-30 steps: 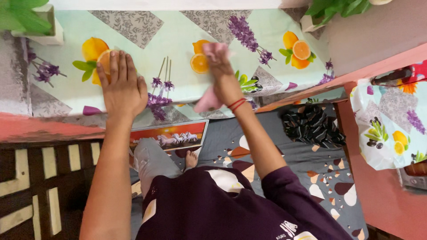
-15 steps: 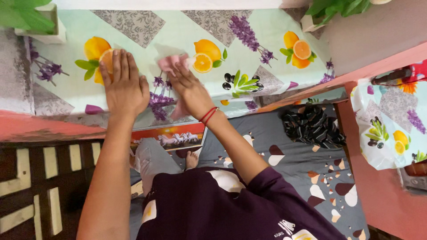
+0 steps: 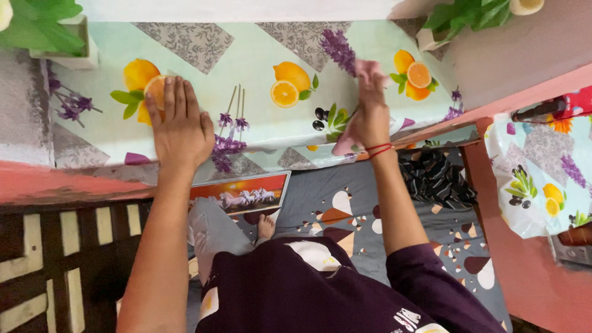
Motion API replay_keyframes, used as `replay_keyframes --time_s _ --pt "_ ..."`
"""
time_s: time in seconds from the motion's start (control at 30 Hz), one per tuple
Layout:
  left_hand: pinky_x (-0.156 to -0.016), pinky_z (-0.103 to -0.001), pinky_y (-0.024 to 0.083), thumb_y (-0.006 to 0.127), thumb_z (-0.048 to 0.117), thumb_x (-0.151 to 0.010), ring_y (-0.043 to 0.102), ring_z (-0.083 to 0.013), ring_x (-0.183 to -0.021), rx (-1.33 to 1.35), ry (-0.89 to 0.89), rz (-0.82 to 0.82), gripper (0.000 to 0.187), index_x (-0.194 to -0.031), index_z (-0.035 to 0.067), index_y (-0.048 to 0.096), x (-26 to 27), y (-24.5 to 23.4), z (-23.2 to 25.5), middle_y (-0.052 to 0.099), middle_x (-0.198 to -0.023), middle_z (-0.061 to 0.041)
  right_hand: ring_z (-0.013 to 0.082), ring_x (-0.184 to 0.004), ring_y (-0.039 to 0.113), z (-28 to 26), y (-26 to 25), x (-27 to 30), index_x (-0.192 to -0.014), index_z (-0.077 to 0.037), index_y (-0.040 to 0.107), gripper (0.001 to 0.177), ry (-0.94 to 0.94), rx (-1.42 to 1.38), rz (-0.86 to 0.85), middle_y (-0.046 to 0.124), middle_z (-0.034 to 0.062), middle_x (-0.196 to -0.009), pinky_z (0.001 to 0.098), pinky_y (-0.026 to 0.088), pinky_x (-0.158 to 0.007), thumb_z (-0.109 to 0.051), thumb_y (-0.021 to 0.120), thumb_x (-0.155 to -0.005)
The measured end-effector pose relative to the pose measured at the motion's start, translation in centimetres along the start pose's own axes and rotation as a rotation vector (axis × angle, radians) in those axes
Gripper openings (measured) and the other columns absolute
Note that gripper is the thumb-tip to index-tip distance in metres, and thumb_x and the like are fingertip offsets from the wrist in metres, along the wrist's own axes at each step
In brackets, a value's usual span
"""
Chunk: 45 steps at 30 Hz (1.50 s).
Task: The person wipes down a decorative shelf and items using a cloth, moving a picture frame and artificial flowers to clean the surfaces beneath them.
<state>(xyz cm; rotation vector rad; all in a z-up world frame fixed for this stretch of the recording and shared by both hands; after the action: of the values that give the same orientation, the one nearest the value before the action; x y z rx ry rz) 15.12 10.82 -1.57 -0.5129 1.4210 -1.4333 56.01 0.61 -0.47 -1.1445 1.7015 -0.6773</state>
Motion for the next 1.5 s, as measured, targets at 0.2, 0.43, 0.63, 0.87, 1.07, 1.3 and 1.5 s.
replay_keyframes --time_s 0.2,0.43,0.63,0.87,1.07,1.3,1.5 --pt "-0.129 -0.058 0.004 0.041 0.031 -0.106 0.023 -0.0317 -0.161 -0.028 0.001 0.012 0.067 -0.159 -0.01 0.04 0.1 0.2 0.1 0.037 -0.168 -0.024 0.0345 -0.157 0.028 -17.9 11.0 -5.1 -0.153 0.0 0.048 0.055 -0.366 -0.165 -0.165 0.038 0.0207 -0.162 0.0409 0.03 -0.129 0.004 0.053 -0.098" --pt "-0.128 -0.058 0.004 0.042 0.031 -0.105 0.024 -0.0309 -0.16 -0.009 -0.015 0.004 0.066 -0.158 -0.008 0.041 -0.2 -0.1 0.2 0.038 -0.167 -0.022 0.0281 -0.161 0.026 -17.7 13.1 -5.8 -0.151 -0.006 0.048 0.06 -0.342 -0.048 -0.088 0.038 0.0145 -0.167 0.0396 0.03 -0.134 0.007 0.057 -0.093" --pt "-0.128 -0.058 0.003 0.042 0.03 -0.104 0.025 -0.0304 -0.16 -0.039 -0.017 0.006 0.067 -0.157 -0.009 0.041 -0.2 0.0 0.2 0.039 -0.166 -0.022 0.0348 -0.151 0.029 -5.3 6.2 -5.4 -0.163 -0.008 0.034 0.092 0.037 0.007 -0.169 0.018 0.025 -0.168 0.0386 0.054 -0.106 0.026 0.047 -0.079" --pt "-0.129 -0.055 0.003 0.041 0.031 -0.105 0.023 -0.028 -0.161 -0.062 -0.022 0.009 0.066 -0.158 -0.008 0.042 0.2 0.1 0.3 0.039 -0.167 -0.021 0.0302 -0.155 0.042 -4.9 7.0 -4.9 -0.167 -0.006 0.016 0.086 -0.019 -0.297 -0.006 0.035 0.0152 -0.17 0.0358 0.046 -0.118 0.023 0.041 -0.089" --pt "-0.129 -0.055 0.002 0.041 0.032 -0.104 0.021 -0.0275 -0.161 -0.051 -0.024 -0.012 0.067 -0.159 -0.007 0.041 -0.1 0.1 0.2 0.04 -0.167 -0.019 0.0285 -0.16 0.028 -21.3 15.6 -6.1 -0.157 -0.007 0.045 0.079 -0.406 -0.234 -0.199 0.036 0.0153 -0.166 0.0402 0.032 -0.132 0.017 0.054 -0.082" --pt "-0.129 -0.055 0.001 0.041 0.032 -0.105 0.022 -0.0281 -0.161 -0.052 -0.026 0.003 0.067 -0.158 -0.008 0.042 0.0 0.2 0.3 0.039 -0.167 -0.021 0.0333 -0.156 0.023 -13.0 12.2 -7.2 -0.158 -0.01 0.038 0.094 -0.15 -0.036 -0.214 0.023 0.0147 -0.168 0.0341 0.046 -0.116 0.028 0.042 -0.072" --pt "-0.129 -0.056 0.002 0.043 0.031 -0.104 0.024 -0.029 -0.161 -0.04 -0.017 0.026 0.067 -0.158 -0.009 0.042 0.1 0.0 0.4 0.04 -0.167 -0.021 0.0311 -0.155 0.041 2.1 7.1 -6.5 -0.164 -0.016 0.039 0.089 -0.079 0.238 -0.036 0.029 0.0119 -0.171 0.0381 0.051 -0.114 0.022 0.05 -0.084"
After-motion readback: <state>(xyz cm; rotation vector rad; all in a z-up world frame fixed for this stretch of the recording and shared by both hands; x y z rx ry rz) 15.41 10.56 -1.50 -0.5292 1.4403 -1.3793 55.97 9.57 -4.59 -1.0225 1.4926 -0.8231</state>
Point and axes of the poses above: each hand's wrist, its own x-axis away from the middle knuckle, its own y-axis out of the palm, z = x × y, the point moved 2 cm from there along -x, towards the middle knuckle
